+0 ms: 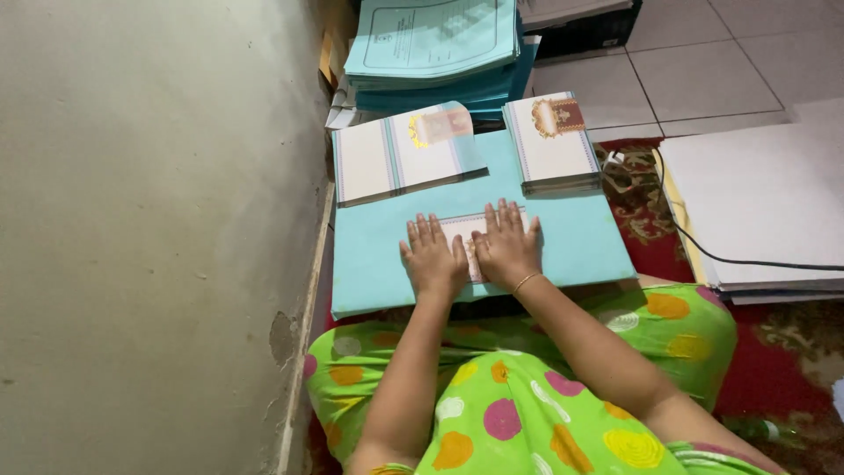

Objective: The person presses and smooths folded booklets by hand to ensure they are flat and properly finished.

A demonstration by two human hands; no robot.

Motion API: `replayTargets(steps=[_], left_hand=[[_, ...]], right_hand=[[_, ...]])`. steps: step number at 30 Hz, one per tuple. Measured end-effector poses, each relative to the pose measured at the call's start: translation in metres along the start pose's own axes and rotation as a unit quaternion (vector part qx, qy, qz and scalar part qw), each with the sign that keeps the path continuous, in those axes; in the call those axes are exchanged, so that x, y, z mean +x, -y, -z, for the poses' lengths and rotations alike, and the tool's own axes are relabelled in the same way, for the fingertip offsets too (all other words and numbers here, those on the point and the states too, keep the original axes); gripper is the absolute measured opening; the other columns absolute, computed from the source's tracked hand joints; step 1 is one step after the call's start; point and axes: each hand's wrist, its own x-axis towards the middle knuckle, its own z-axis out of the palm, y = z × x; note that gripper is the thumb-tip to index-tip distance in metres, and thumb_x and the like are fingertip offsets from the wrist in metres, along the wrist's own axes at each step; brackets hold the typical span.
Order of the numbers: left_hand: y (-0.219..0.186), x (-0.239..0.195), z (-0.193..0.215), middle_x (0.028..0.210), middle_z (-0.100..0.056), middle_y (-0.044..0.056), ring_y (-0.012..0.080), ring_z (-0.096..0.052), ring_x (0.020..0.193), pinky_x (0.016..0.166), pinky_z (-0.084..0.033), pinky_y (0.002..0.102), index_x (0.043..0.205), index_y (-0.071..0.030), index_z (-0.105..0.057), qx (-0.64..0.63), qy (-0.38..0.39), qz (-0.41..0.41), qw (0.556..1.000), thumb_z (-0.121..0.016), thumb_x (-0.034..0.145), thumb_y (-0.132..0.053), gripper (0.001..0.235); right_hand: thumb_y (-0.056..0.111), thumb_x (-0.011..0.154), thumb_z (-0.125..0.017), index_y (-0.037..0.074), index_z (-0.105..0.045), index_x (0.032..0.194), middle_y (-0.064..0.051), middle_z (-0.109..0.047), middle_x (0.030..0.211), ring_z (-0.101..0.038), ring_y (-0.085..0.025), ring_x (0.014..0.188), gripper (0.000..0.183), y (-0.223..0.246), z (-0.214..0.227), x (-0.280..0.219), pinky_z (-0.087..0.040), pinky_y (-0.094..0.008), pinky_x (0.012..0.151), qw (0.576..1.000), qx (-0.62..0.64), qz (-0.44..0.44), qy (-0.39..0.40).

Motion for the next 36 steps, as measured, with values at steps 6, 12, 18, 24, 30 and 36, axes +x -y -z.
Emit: replayTargets(steps=[6,12,18,24,30,36], left_hand=[[0.007,0.003,-0.001,0.166,-0.018,0.025,0.0445,-0.010,0.155,0.121,-0.009,0.060,0.159,0.000,-0.024,-0.011,0.010,0.078,0.997,-0.035,0.099,-0.055,0.082],[0.038,0.013,0.005,0.170,-0.022,0.006,0.0292,-0.012,0.158,0.125,-0.010,0.050,0.162,-0.018,-0.026,0.027,0.083,-0.187,0.979,-0.029,0.102,-0.051,0.068],[0.028,0.007,-0.003,0.167,-0.018,0.025,0.0398,-0.010,0.156,0.124,-0.008,0.053,0.159,0.001,-0.022,0.004,0.035,0.031,0.999,-0.028,0.102,-0.049,0.076],[0.031,0.008,-0.004,0.165,-0.031,0.015,0.0344,-0.022,0.155,0.122,-0.019,0.050,0.160,-0.009,-0.031,0.021,0.038,-0.270,0.962,-0.033,0.102,-0.049,0.070],[0.002,0.009,0.000,0.166,-0.016,0.027,0.0406,-0.009,0.156,0.124,-0.009,0.051,0.159,0.003,-0.020,-0.020,0.050,0.063,0.997,-0.027,0.101,-0.046,0.076],[0.004,0.005,0.023,0.170,-0.015,0.017,0.0348,-0.005,0.158,0.124,-0.005,0.049,0.162,-0.005,-0.021,0.001,0.135,-0.187,0.973,-0.018,0.105,-0.042,0.068]], right_hand=[[0.058,0.103,-0.027,0.009,-0.029,0.161,-0.020,-0.023,0.169,-0.016,-0.034,0.157,0.076,-0.002,0.011,0.000,-0.010,-0.063,0.121,0.994,0.010,-0.088,0.062],[0.058,0.103,-0.021,0.027,-0.024,0.163,0.002,-0.023,0.170,-0.016,-0.022,0.158,0.067,-0.017,0.035,0.004,-0.013,-0.051,0.123,0.980,-0.039,0.141,0.135],[0.059,0.104,-0.024,0.005,-0.026,0.161,-0.020,-0.024,0.168,-0.015,-0.034,0.158,0.078,-0.015,0.018,0.001,-0.009,-0.057,0.124,0.994,-0.012,-0.085,0.066],[0.061,0.103,-0.024,0.022,-0.030,0.161,-0.001,-0.032,0.167,-0.023,-0.023,0.156,0.070,-0.016,0.025,0.003,-0.015,-0.048,0.122,0.985,-0.030,0.144,0.091],[0.056,0.104,-0.031,0.002,-0.031,0.159,-0.023,-0.027,0.166,-0.021,-0.036,0.155,0.077,-0.016,0.018,0.002,-0.011,-0.058,0.123,0.996,0.012,-0.080,0.027],[0.050,0.108,-0.025,0.017,-0.033,0.160,-0.007,-0.032,0.167,-0.024,-0.025,0.155,0.062,-0.019,0.012,0.002,-0.015,-0.049,0.122,0.990,-0.026,0.123,0.061]])
